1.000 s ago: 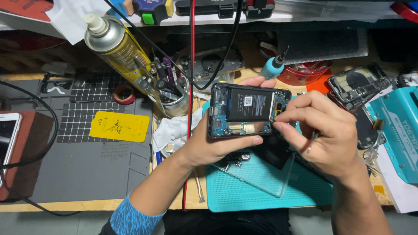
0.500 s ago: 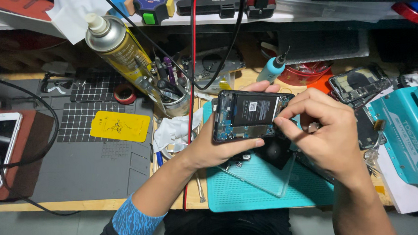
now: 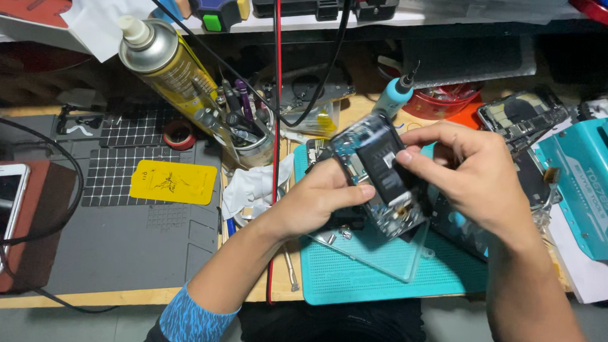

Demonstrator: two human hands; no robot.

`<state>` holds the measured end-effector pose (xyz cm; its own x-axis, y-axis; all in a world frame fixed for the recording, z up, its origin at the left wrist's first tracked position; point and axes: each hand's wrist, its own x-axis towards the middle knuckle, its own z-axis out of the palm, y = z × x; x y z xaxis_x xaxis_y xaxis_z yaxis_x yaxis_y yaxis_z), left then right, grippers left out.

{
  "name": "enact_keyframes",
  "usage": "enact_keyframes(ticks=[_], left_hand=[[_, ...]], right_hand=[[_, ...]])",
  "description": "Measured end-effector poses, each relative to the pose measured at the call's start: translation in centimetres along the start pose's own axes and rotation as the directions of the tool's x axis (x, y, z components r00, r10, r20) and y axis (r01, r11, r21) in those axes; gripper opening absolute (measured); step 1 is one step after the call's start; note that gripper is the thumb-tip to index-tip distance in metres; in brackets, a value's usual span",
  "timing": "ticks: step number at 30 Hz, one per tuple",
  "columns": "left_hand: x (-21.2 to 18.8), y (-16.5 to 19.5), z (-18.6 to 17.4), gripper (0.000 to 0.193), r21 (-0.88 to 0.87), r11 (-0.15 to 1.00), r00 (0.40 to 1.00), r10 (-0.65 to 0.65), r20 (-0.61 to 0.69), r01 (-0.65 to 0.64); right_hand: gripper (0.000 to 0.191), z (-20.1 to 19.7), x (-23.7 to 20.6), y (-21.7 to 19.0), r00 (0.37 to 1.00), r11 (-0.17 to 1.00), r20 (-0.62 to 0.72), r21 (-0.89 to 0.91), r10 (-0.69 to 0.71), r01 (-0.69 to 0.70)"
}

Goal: The person uses a metal prying tool to carefully lift and disconnect internal components inside a disassembled smartphone. They remove a small metal bracket and a ribbon cable, then place them on the workbench. The task focuses on precision handling of delicate internal parts.

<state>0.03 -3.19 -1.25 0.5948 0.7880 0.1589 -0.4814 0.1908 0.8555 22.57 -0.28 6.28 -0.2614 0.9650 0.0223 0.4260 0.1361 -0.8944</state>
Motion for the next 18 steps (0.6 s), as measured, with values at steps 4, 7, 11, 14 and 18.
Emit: enact_keyframes(ticks=[4,7,11,14,18], left_hand=[[-0.1,0.0,0.8,0.056,0.084,0.996,0.996,0.026,-0.091,-0.018],[-0.2,0.4,1.4,0.049,0.227,0.973,0.985,0.087,-0.147,-0.052],[0.0,0.7,1.9,0.034,0.325,0.944,0.947,0.151,-0.282,-0.054],[0.0,0.9,1.9,0.03,0.394,0.917,0.933,0.19,-0.306,-0.057],[0.2,1.0,2.0,0.028,0.402,0.906,0.919,0.265,-0.293,-0.133]], right_hand=[[0.017,0.0,0.7,1.1,0.995,0.972,0.104,0.233,-0.001,-0.023],[0.014,-0.1,0.3,1.8,0.991,0.959,0.13,0.275,0.027,-0.063],[0.012,0.5,-0.5,2.4,0.995,0.956,0.101,0.292,0.006,-0.035],[0.012,0.6,-0.7,2.6,0.997,0.965,0.071,0.263,-0.003,-0.016],[0.018,0.9,-0.7,2.6,0.999,0.959,0.039,0.283,-0.002,-0.009]])
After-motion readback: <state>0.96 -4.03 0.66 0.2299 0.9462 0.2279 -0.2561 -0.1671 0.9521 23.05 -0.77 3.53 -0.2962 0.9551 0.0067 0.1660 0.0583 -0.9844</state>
